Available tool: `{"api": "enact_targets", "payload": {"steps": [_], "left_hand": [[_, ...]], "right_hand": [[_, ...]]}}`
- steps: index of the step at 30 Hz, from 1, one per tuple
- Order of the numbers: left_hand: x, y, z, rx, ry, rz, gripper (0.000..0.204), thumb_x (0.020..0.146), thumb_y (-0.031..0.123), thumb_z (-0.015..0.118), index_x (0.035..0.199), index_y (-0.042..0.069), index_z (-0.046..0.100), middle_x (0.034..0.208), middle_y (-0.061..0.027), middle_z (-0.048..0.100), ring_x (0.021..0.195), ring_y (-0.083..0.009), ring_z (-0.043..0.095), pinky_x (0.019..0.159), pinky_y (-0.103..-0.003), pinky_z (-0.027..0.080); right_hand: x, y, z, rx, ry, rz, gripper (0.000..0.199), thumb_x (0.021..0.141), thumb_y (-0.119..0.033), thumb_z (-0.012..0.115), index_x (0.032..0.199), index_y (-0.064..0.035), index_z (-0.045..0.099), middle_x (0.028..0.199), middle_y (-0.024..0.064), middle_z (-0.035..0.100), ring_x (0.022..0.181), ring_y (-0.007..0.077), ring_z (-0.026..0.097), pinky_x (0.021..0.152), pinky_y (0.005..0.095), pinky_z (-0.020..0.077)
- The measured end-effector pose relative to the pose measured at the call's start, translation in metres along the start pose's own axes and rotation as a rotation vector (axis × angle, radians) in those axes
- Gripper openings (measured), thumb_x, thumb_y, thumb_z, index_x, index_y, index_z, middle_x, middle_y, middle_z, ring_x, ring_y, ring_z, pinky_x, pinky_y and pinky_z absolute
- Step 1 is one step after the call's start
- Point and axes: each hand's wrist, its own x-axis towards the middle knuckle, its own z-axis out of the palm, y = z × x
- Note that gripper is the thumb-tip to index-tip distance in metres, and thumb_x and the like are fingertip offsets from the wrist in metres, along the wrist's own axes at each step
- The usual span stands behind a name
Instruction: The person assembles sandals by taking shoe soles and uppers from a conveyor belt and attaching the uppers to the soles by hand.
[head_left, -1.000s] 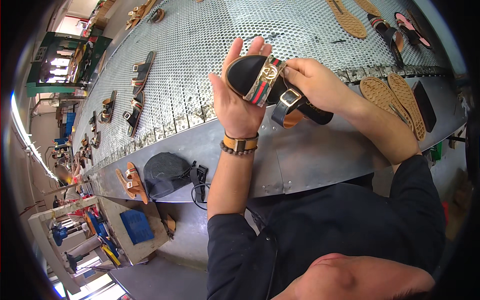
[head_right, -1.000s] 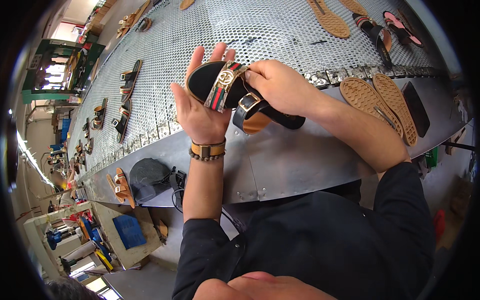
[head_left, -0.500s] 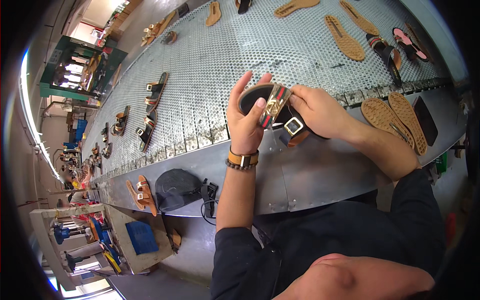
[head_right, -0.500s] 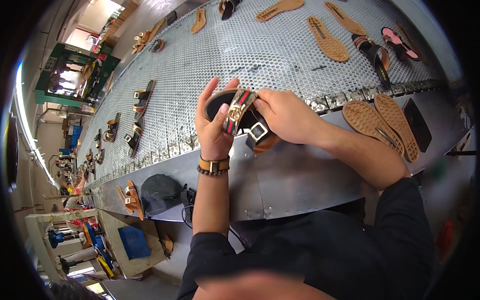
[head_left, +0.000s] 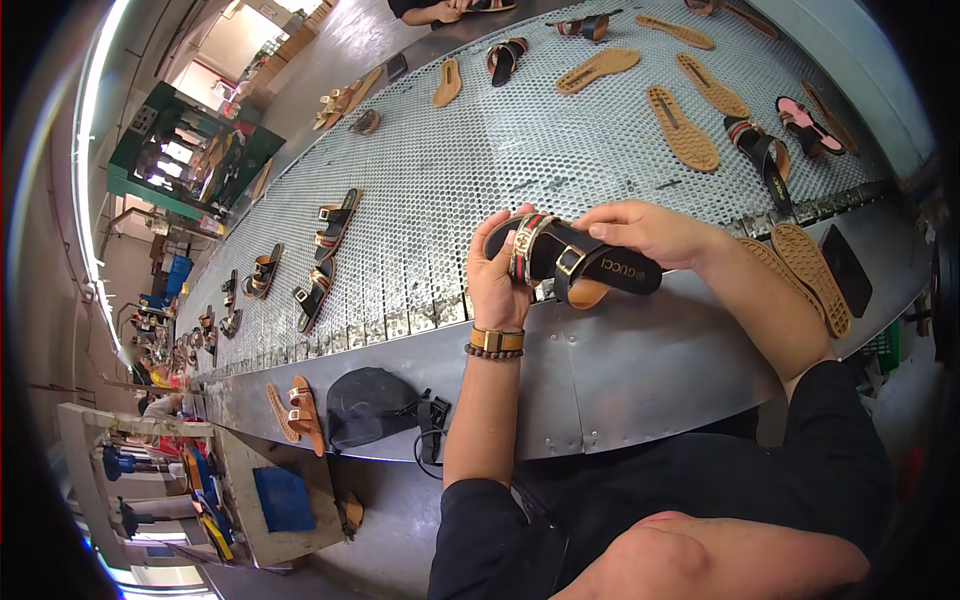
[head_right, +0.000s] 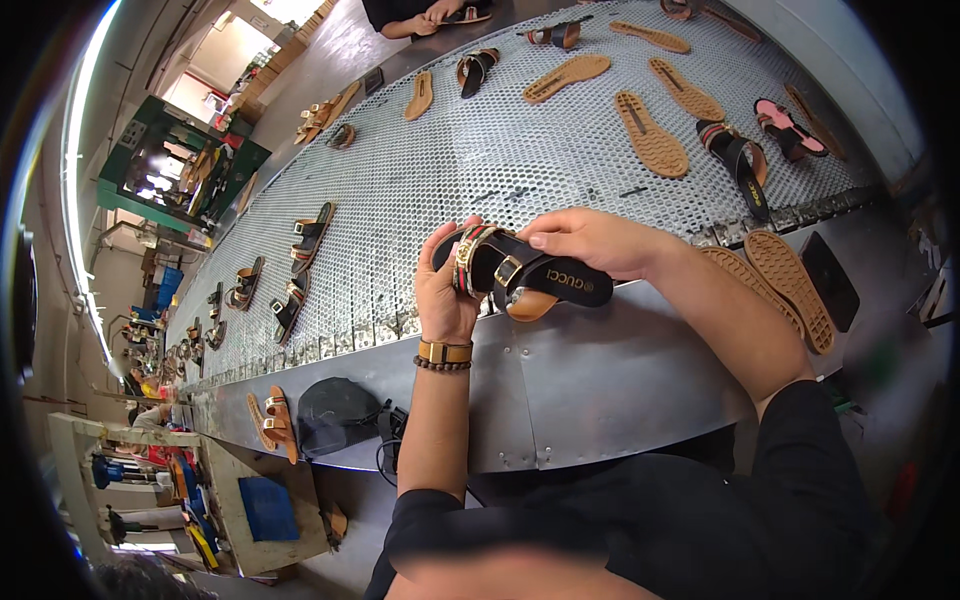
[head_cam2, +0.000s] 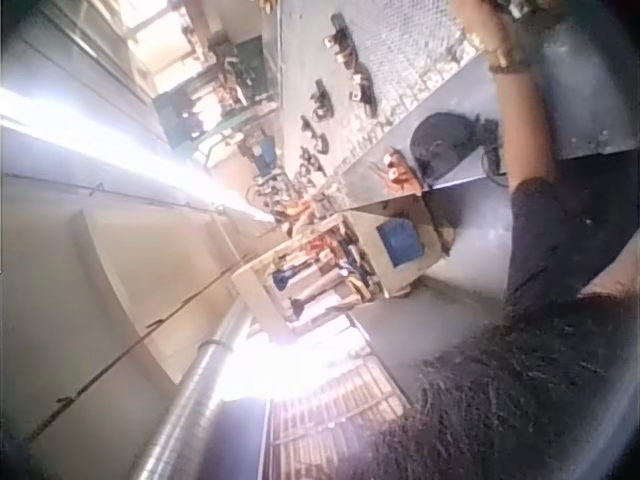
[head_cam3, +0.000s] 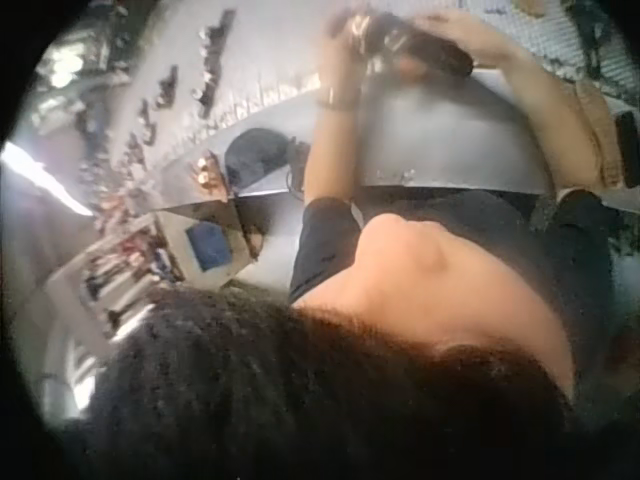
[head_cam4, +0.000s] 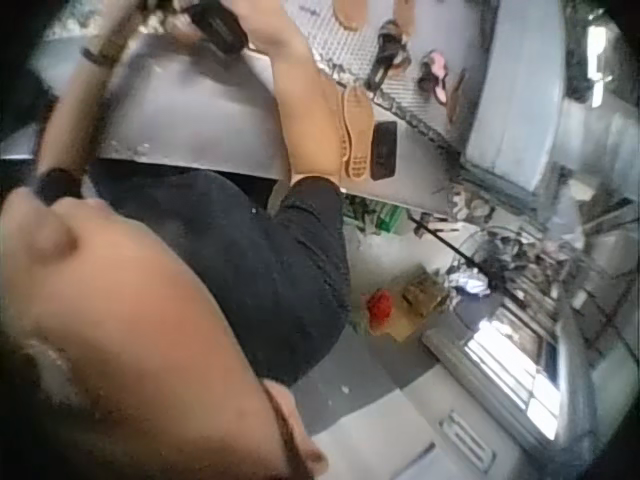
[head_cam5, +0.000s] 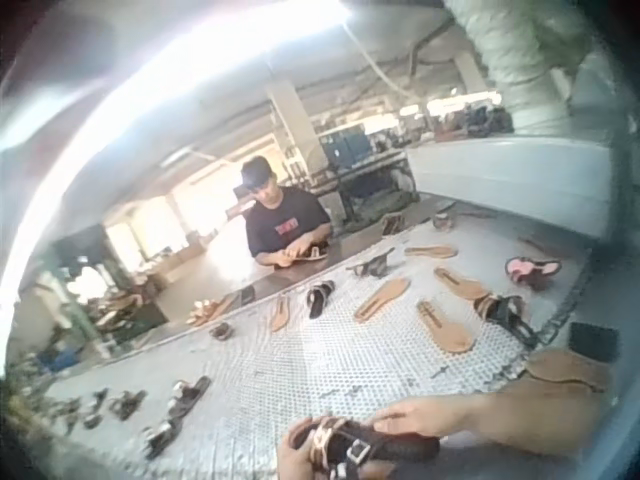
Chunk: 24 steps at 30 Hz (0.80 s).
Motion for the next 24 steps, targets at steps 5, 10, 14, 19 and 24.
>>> {"api": "enact_targets", "payload": {"steps": [5,10,14,19,24], "left_hand": [[0.001,-0.011,-0.002,-0.141,0.130,0.064,0.033,0.108,0.005,0.050,0.141,0.004,0.048,0.139,-0.0236,0.062,0.122,-0.0344,0.068,0.095,-0.046,0.065],[-0.001,-0.024,-0.006,-0.173,0.230,0.013,0.033,0.109,0.017,0.050,0.138,0.001,0.051,0.134,-0.0203,0.064,0.122,-0.0304,0.066,0.102,-0.050,0.058],[-0.001,-0.039,-0.001,-0.259,0.200,-0.214,0.044,0.107,0.030,0.050,0.131,-0.007,0.053,0.131,-0.0195,0.064,0.121,-0.0318,0.065,0.101,-0.052,0.055],[-0.020,-0.033,0.038,-0.105,-0.343,-0.523,0.064,0.105,0.023,0.061,0.159,0.008,0.031,0.143,-0.0215,0.057,0.125,-0.0343,0.064,0.089,-0.050,0.063],[-0.029,-0.023,0.065,-0.150,-0.513,-0.508,0.080,0.099,0.005,0.065,0.165,0.014,0.020,0.154,-0.0207,0.044,0.136,-0.0365,0.056,0.098,-0.059,0.061]], "right_hand": [[-0.012,-0.009,-0.039,0.110,0.051,0.060,0.034,0.097,-0.003,0.064,0.129,0.0080,0.061,0.114,0.0169,0.071,0.100,0.0239,0.075,0.083,0.0344,0.0648],[-0.012,0.000,-0.054,0.046,0.291,0.113,0.030,0.092,-0.001,0.068,0.120,0.0053,0.059,0.108,0.0171,0.070,0.096,0.0288,0.075,0.079,0.0404,0.0655],[-0.006,0.013,-0.061,0.262,0.695,-0.112,0.027,0.094,-0.005,0.070,0.118,0.0031,0.061,0.104,0.0121,0.070,0.090,0.0223,0.072,0.077,0.0365,0.0583],[-0.022,-0.014,-0.025,0.092,0.518,-0.174,0.020,0.097,-0.009,0.070,0.112,0.0039,0.068,0.101,0.0082,0.073,0.088,0.0152,0.071,0.079,0.0299,0.0569],[-0.043,-0.034,-0.010,-0.314,0.196,-0.154,0.016,0.102,-0.011,0.066,0.109,0.0039,0.066,0.099,0.0081,0.073,0.088,0.0113,0.069,0.077,0.0277,0.0572]]}}
